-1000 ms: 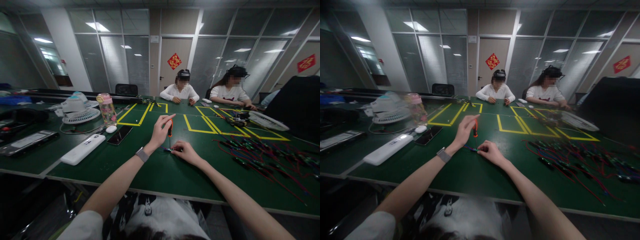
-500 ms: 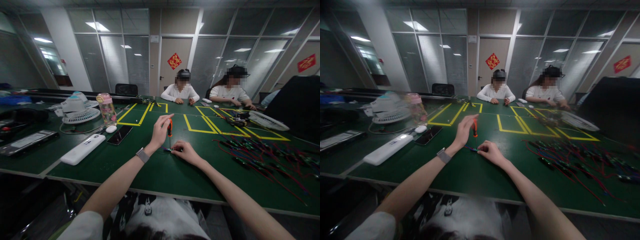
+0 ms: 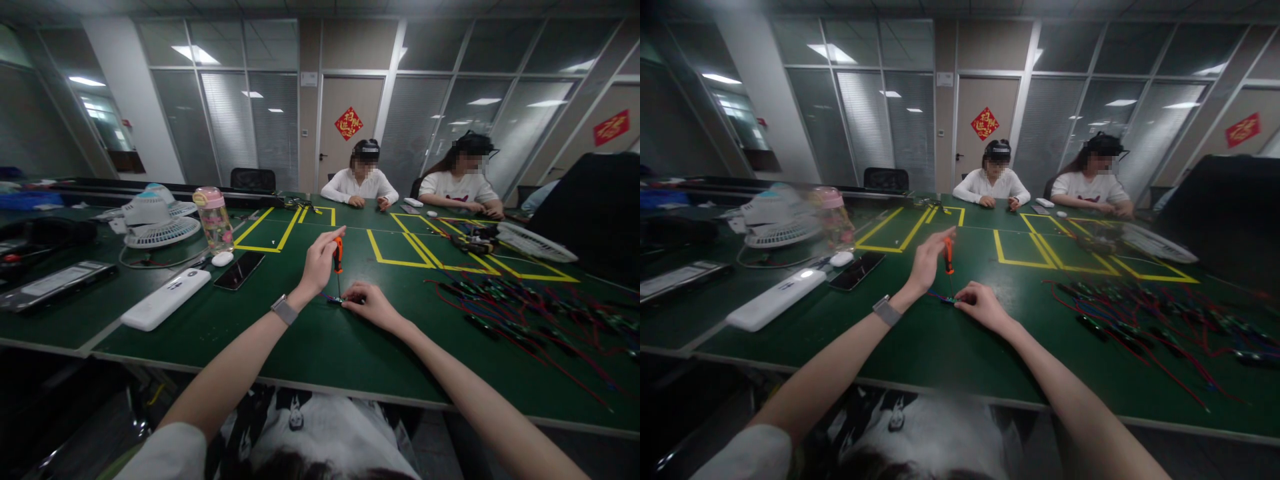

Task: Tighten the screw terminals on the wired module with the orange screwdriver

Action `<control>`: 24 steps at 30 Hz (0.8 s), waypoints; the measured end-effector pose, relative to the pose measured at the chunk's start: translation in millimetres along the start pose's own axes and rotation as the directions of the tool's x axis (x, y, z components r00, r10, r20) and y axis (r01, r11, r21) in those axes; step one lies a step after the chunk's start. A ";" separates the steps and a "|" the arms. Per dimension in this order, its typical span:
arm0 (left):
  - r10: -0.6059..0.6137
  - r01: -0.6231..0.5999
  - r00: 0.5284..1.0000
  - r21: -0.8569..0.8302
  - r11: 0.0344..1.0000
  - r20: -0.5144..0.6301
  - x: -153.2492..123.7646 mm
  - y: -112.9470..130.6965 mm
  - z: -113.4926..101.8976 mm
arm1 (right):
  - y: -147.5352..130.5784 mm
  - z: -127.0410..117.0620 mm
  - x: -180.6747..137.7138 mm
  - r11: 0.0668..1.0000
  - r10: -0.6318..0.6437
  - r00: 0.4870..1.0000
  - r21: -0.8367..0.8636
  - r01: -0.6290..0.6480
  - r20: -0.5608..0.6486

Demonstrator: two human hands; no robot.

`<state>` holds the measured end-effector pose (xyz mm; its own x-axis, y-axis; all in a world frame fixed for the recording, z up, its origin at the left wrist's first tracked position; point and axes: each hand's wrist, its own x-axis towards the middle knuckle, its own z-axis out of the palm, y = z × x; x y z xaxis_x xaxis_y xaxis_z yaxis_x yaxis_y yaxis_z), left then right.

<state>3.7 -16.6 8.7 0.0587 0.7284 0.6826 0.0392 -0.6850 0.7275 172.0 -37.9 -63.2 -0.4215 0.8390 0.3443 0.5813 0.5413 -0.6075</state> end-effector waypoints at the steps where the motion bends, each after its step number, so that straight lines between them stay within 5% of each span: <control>1: -0.030 0.030 0.999 -0.042 0.999 0.018 0.4 -1.3 0.4 | -0.1 0.0 0.0 1.000 0.003 1.000 0.002 -0.003 -0.001; 4: -0.043 0.042 0.999 -0.031 0.999 -0.011 0.1 -1.9 1.7 | -0.9 -0.2 -0.1 1.000 0.008 1.000 0.001 -0.008 0.000; 9: 0.101 -0.079 0.990 0.208 0.975 -0.097 -2.2 2.8 1.3 | -2.0 -0.6 0.1 1.000 0.011 1.000 -0.011 -0.011 0.001; 18: -0.006 0.007 1.000 -0.053 0.999 0.021 -2.1 -4.0 4.6 | 1.5 0.1 0.5 1.000 -0.002 1.000 -0.006 0.002 0.006; 24: 0.145 -0.117 0.985 0.247 0.962 -0.098 -6.6 5.7 4.3 | -0.1 -0.4 0.6 1.000 0.004 1.000 -0.010 -0.004 0.008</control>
<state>7.8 -25.4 8.0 -0.0345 0.6192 0.7845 0.2772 -0.7482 0.6028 172.0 -37.4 -62.7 -0.4245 0.8409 0.3357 0.5904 0.5382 -0.6015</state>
